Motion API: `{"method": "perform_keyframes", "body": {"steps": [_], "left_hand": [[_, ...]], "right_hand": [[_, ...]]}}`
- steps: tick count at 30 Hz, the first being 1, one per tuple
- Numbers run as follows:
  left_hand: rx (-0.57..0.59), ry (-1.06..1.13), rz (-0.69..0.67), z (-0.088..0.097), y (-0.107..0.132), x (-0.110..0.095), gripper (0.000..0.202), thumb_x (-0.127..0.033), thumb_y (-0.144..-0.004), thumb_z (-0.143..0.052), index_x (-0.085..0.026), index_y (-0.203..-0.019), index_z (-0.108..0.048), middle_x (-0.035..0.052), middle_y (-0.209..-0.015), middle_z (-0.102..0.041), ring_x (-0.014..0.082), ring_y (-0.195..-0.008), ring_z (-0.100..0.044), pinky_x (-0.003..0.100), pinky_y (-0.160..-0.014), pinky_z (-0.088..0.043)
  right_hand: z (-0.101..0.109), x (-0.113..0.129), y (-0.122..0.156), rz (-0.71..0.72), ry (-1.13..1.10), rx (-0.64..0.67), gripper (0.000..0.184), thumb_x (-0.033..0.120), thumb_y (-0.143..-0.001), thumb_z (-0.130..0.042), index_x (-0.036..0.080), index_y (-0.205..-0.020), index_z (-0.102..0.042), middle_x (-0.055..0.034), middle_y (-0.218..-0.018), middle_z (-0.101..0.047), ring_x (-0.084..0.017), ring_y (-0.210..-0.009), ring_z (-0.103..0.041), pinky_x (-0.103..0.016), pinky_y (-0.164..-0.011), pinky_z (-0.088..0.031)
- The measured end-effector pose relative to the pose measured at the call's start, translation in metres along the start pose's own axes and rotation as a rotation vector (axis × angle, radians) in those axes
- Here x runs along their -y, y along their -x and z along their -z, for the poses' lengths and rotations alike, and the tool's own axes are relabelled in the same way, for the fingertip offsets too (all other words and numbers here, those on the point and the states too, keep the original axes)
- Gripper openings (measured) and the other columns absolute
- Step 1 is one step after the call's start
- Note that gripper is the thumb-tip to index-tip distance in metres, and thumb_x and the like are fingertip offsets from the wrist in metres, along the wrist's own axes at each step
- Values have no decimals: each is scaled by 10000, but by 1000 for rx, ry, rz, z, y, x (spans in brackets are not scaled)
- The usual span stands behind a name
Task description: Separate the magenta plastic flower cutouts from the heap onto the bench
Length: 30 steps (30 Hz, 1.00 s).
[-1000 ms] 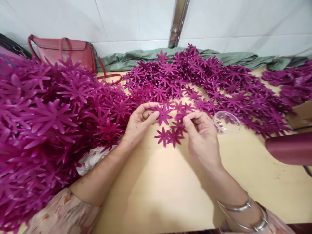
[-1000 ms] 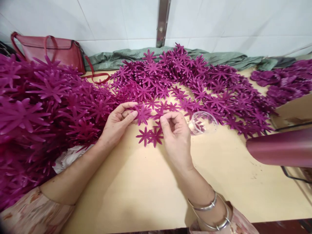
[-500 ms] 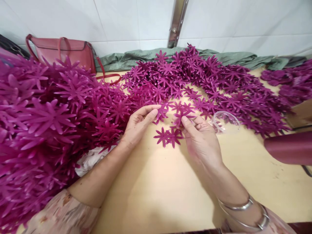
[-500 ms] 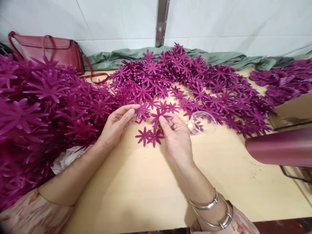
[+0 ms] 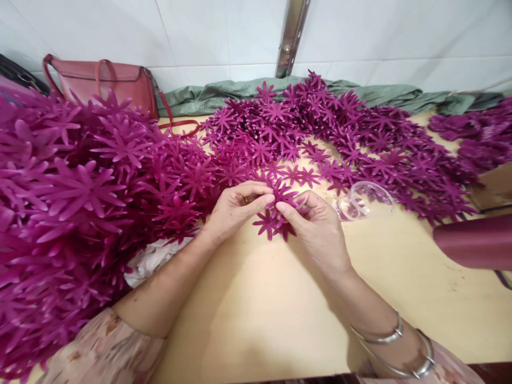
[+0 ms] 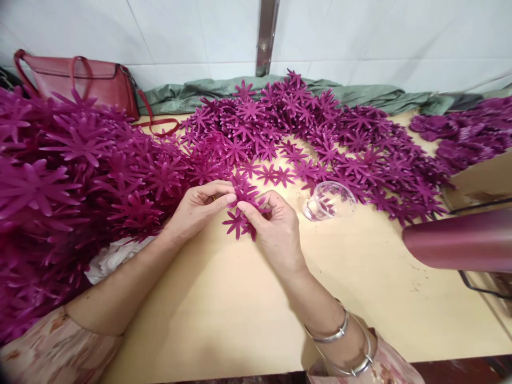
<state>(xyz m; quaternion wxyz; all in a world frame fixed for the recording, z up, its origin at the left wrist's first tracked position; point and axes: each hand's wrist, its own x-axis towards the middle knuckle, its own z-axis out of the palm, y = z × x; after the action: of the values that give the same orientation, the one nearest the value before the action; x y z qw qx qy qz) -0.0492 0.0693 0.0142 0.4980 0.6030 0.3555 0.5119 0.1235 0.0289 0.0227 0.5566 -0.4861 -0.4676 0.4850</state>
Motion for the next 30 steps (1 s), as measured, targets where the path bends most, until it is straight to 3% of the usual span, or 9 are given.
{"method": "perform_keyframes", "body": {"steps": [3, 8, 11, 16, 19, 24, 30], "left_hand": [[-20, 30, 39, 1, 0, 0, 184, -386, -822, -852, -210, -872, -827, 37, -950, -782, 174, -926, -699, 305, -945, -541], [-175, 205, 85, 2, -2, 6, 193, -400, -807, -875, -225, -877, -834, 0, -897, -773, 122, -833, -662, 257, -885, -528], [-226, 256, 82, 2, -2, 10, 198, -404, -790, -890, -236, -882, -843, -2, -926, -784, 119, -849, -669, 249, -892, -526], [-186, 127, -9, 3, -2, 6, 181, -381, -798, -882, -246, -917, -867, 34, -1005, -803, 165, -977, -705, 283, -958, -535], [-118, 28, -63, 3, -1, 2, 137, -359, -816, -869, -264, -914, -873, 43, -999, -808, 193, -1042, -707, 315, -997, -537], [-28, -46, -85, 3, -1, 1, 160, -308, -866, -826, -285, -1020, -863, 45, -1083, -826, 197, -1082, -722, 335, -1044, -541], [-162, 17, -77, 4, -2, 6, 221, -309, -893, -799, -263, -1106, -836, 45, -1189, -810, 201, -1143, -724, 336, -1072, -542]], "right_hand": [[1, 2, 1, 22, 51, -1, 395, 480, -785, -878, 236, -713, -576, 41, -637, -624, -125, -550, -515, -279, -530, -428], [6, 10, 1, 173, 231, -56, 476, 536, -962, -685, 238, -646, -492, 40, -611, -473, -138, -597, -434, -300, -607, -403], [9, 12, 2, 290, 400, -110, 404, 514, -999, -635, 243, -707, -564, 10, -704, -539, -177, -711, -497, -333, -704, -421], [10, 10, 2, 407, 589, -219, 356, 584, -1004, -560, 254, -988, -690, -66, -1040, -659, -269, -1069, -573, -455, -955, -442], [8, 6, 1, 309, 497, -141, 306, 543, -968, -635, 248, -934, -709, -55, -998, -686, -254, -1014, -610, -444, -951, -464], [6, -1, -3, 115, 105, -44, 161, 361, -872, -791, 240, -882, -684, -2, -874, -699, -178, -765, -627, -337, -733, -511], [7, -3, -5, 168, -6, -116, 186, 305, -868, -795, 245, -859, -619, 17, -815, -667, -160, -749, -617, -308, -719, -510]]}}
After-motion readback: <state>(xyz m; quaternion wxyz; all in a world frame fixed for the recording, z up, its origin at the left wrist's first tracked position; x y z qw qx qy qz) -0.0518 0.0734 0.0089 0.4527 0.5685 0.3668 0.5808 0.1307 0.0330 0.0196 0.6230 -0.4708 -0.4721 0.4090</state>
